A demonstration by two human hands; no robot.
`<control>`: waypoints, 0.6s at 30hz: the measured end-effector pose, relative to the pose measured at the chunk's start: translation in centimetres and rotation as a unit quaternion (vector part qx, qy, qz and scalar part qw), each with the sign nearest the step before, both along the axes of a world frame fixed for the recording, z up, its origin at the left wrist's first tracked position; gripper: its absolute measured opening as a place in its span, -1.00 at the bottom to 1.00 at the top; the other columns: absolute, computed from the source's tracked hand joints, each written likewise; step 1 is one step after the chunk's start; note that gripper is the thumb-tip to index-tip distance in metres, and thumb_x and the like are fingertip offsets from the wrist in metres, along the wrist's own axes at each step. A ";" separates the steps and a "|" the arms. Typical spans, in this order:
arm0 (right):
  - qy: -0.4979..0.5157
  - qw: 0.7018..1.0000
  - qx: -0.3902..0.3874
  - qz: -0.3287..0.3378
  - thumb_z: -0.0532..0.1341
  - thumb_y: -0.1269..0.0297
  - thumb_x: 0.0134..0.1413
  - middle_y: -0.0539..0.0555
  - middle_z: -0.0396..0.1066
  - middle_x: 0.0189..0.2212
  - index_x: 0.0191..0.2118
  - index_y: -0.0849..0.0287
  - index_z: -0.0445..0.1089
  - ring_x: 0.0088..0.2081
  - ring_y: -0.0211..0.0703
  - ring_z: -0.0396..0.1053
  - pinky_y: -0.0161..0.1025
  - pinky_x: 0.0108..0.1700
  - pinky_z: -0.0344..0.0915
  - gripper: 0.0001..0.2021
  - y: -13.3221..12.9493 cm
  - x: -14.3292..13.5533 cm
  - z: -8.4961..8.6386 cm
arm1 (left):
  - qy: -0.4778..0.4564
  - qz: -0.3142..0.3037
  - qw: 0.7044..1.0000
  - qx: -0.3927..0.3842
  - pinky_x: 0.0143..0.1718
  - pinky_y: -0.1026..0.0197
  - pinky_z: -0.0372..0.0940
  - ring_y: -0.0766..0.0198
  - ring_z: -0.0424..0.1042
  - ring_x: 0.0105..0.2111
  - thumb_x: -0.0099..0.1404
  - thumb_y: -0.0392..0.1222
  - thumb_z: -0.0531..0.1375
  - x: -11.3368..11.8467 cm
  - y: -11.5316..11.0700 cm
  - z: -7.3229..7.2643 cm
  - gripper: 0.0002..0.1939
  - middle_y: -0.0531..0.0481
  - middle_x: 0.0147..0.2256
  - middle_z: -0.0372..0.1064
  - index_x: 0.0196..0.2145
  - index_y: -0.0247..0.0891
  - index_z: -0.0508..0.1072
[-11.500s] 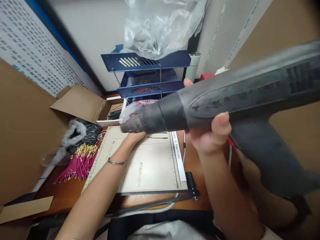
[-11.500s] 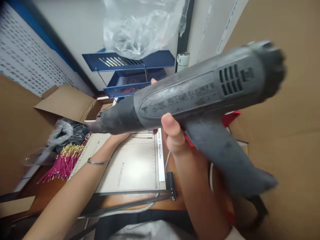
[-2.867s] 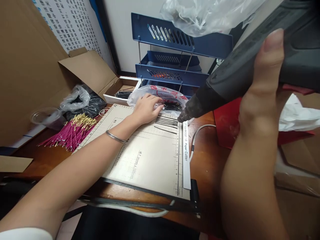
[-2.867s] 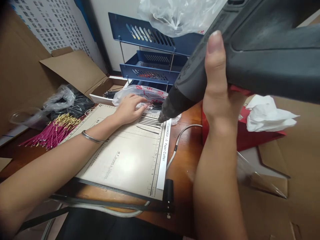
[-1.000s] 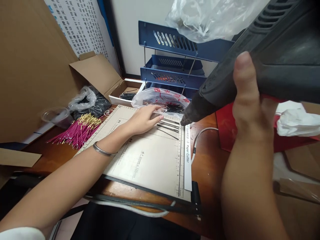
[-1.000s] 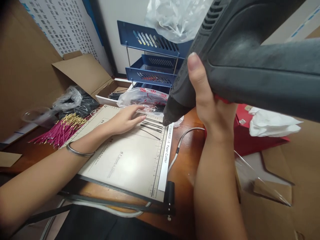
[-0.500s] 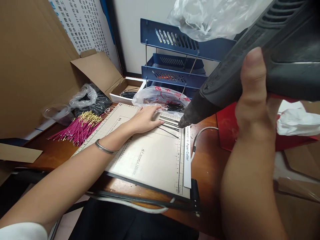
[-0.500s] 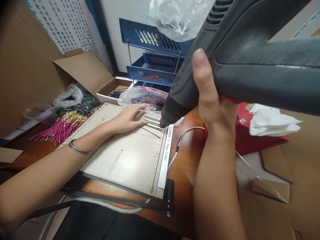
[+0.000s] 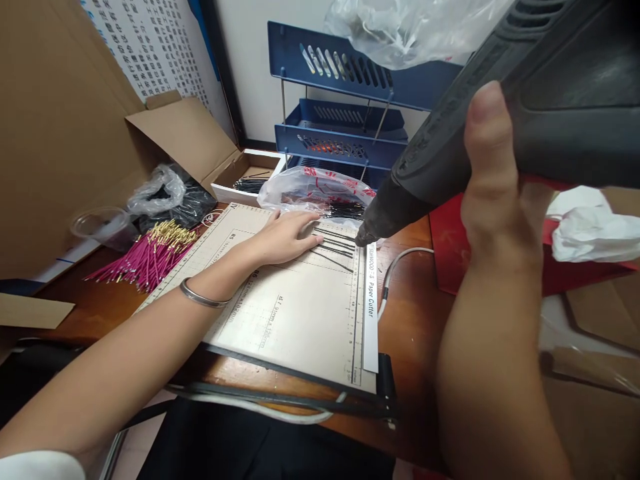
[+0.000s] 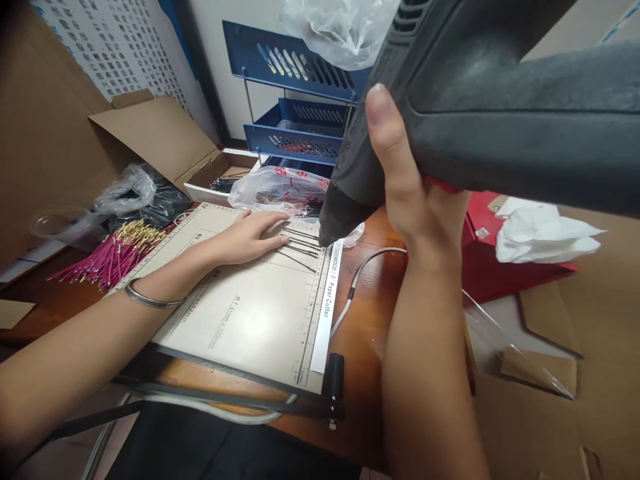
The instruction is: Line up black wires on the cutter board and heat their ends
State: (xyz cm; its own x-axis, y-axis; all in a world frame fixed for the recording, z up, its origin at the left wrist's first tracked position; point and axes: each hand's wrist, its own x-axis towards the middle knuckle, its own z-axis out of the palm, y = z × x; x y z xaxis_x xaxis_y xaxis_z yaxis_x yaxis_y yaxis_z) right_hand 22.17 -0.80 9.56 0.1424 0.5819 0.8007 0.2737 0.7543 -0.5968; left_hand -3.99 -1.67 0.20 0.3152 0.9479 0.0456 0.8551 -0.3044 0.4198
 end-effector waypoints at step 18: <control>-0.106 0.990 0.053 0.079 0.25 -0.03 0.32 -0.29 0.61 0.04 0.02 -0.01 0.60 0.37 -0.20 0.36 -0.18 0.56 0.06 -0.67 1.1 -1.6 -0.8 | 0.020 -0.027 0.999 -0.015 0.49 -0.29 -0.10 -0.08 0.25 0.38 0.55 0.17 -0.15 0.0 0.5 0.9 -0.35 -0.13 0.37 0.32 0.33 -0.18 0.40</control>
State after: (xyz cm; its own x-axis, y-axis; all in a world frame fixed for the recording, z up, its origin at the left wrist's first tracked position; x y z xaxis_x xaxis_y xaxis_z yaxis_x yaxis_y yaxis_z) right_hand 20.62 0.35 8.74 -0.1212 0.4944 0.8608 0.2586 0.8529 -0.4535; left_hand -3.97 -1.21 1.14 0.3675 0.9300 0.0037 0.8534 -0.3388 0.3961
